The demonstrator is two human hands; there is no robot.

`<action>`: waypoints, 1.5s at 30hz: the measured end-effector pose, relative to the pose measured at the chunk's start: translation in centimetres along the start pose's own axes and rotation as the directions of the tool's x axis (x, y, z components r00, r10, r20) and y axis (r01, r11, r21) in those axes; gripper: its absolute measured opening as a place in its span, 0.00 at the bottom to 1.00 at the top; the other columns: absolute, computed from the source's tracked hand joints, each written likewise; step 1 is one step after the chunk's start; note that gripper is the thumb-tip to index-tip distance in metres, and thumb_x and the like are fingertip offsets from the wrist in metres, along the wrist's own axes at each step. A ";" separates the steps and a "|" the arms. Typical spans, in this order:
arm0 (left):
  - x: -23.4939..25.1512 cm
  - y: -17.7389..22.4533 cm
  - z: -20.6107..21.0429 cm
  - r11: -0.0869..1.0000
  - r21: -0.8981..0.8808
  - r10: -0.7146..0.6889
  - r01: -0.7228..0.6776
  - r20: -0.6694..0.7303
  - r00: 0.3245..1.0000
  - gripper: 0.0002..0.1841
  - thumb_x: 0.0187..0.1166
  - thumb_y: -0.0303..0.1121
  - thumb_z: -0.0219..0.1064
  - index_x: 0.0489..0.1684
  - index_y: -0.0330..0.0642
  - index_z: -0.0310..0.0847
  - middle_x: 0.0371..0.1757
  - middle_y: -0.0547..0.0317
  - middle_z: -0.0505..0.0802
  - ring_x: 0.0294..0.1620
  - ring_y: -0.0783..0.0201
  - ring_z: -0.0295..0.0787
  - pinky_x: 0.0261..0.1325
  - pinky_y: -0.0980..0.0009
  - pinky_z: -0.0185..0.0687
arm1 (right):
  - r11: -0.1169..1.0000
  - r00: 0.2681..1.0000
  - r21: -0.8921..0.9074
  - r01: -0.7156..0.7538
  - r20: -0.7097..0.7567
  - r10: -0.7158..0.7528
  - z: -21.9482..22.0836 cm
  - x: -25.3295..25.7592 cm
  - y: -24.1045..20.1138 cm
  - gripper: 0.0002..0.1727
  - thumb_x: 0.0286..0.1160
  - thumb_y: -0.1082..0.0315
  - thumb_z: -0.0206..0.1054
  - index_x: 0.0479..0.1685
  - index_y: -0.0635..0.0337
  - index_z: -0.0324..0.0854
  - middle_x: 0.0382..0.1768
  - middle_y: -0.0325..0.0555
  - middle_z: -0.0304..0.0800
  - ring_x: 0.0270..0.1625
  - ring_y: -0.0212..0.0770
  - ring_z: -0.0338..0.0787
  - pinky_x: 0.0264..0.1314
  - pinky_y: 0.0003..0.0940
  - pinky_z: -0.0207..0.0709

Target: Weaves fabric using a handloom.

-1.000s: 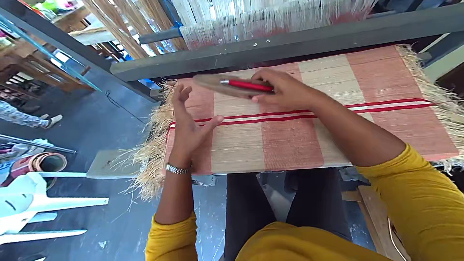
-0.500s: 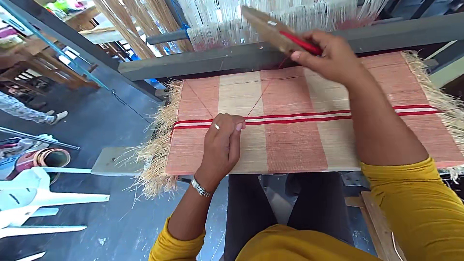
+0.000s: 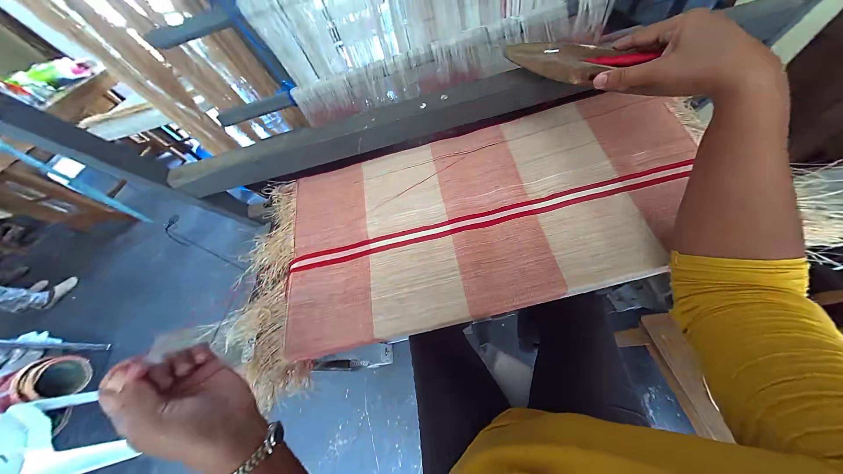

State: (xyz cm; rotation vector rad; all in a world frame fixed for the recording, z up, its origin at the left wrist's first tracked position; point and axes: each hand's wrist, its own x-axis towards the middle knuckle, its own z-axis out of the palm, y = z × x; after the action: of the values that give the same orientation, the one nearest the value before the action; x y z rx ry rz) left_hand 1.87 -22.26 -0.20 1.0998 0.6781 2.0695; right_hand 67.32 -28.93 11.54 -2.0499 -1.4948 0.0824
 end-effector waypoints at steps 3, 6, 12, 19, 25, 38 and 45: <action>1.0 -0.5 -3.3 0.983 -0.184 -0.047 0.011 -0.193 0.980 0.18 0.96 0.30 0.34 0.39 0.42 0.71 0.22 0.62 0.83 0.29 0.65 0.88 0.50 0.64 0.90 | 0.997 0.997 -0.030 -0.076 -0.027 0.075 -2.1 -1.3 2.4 0.33 0.71 0.38 0.74 0.71 0.48 0.85 0.61 0.63 0.89 0.64 0.66 0.86 0.66 0.78 0.69; 1.2 -0.8 -4.3 0.971 -0.235 -0.104 0.043 -0.255 0.961 0.19 0.97 0.30 0.34 0.41 0.38 0.72 0.28 0.56 0.89 0.38 0.60 0.93 0.56 0.63 0.90 | 0.984 0.983 -0.088 -0.155 -0.112 0.145 -4.2 -2.7 5.1 0.33 0.71 0.40 0.75 0.72 0.47 0.85 0.62 0.65 0.88 0.67 0.69 0.85 0.68 0.80 0.67; 1.1 -0.6 -3.9 0.489 0.696 0.279 -0.526 0.447 0.850 0.12 0.86 0.30 0.61 0.45 0.26 0.85 0.49 0.41 0.91 0.61 0.51 0.86 0.72 0.56 0.75 | 0.957 0.956 -0.242 -0.157 -0.280 0.086 -5.8 -6.4 5.0 0.34 0.73 0.36 0.71 0.74 0.44 0.83 0.62 0.70 0.87 0.67 0.77 0.83 0.63 0.87 0.65; -2.4 -0.2 10.9 0.498 0.468 0.407 -0.730 0.617 0.674 0.19 0.89 0.35 0.59 0.73 0.38 0.74 0.75 0.46 0.79 0.80 0.54 0.72 0.79 0.55 0.69 | 0.884 0.877 -0.073 0.462 -0.110 -0.467 -0.8 -9.8 -7.6 0.29 0.70 0.48 0.77 0.70 0.49 0.86 0.56 0.51 0.93 0.60 0.52 0.91 0.67 0.61 0.81; -9.2 -2.3 19.5 0.985 0.137 -0.174 0.109 0.690 0.702 0.31 0.90 0.49 0.58 0.89 0.63 0.47 0.71 0.56 0.82 0.60 0.52 0.91 0.59 0.49 0.94 | 0.734 0.728 -0.074 0.675 -0.095 -0.679 7.0 -12.1 -14.1 0.30 0.69 0.42 0.75 0.69 0.44 0.87 0.56 0.37 0.92 0.58 0.42 0.88 0.55 0.44 0.85; 4.1 -5.2 10.3 0.877 0.244 -0.458 0.415 0.160 0.874 0.20 0.92 0.37 0.55 0.78 0.44 0.59 0.60 0.53 0.88 0.51 0.56 0.94 0.54 0.57 0.94 | 0.954 0.914 -0.038 -0.296 -0.301 0.271 7.7 2.5 3.1 0.65 0.67 0.13 0.41 0.99 0.49 0.32 0.94 0.68 0.13 0.92 0.82 0.21 0.81 0.90 0.28; 7.5 -7.9 11.8 0.865 0.224 -0.462 0.450 0.002 0.887 0.21 0.93 0.32 0.52 0.79 0.40 0.50 0.57 0.46 0.86 0.47 0.54 0.95 0.49 0.57 0.95 | 0.958 0.924 -0.029 -0.284 -0.274 0.266 8.6 8.6 4.6 0.67 0.63 0.10 0.40 0.99 0.48 0.32 0.92 0.68 0.06 0.91 0.81 0.16 0.81 0.90 0.29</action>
State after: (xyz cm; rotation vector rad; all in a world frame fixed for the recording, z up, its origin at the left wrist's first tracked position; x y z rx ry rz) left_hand 11.45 -10.09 3.87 0.9912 1.0473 1.5788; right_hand 71.10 -18.53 4.73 -2.2142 -1.0533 -0.1335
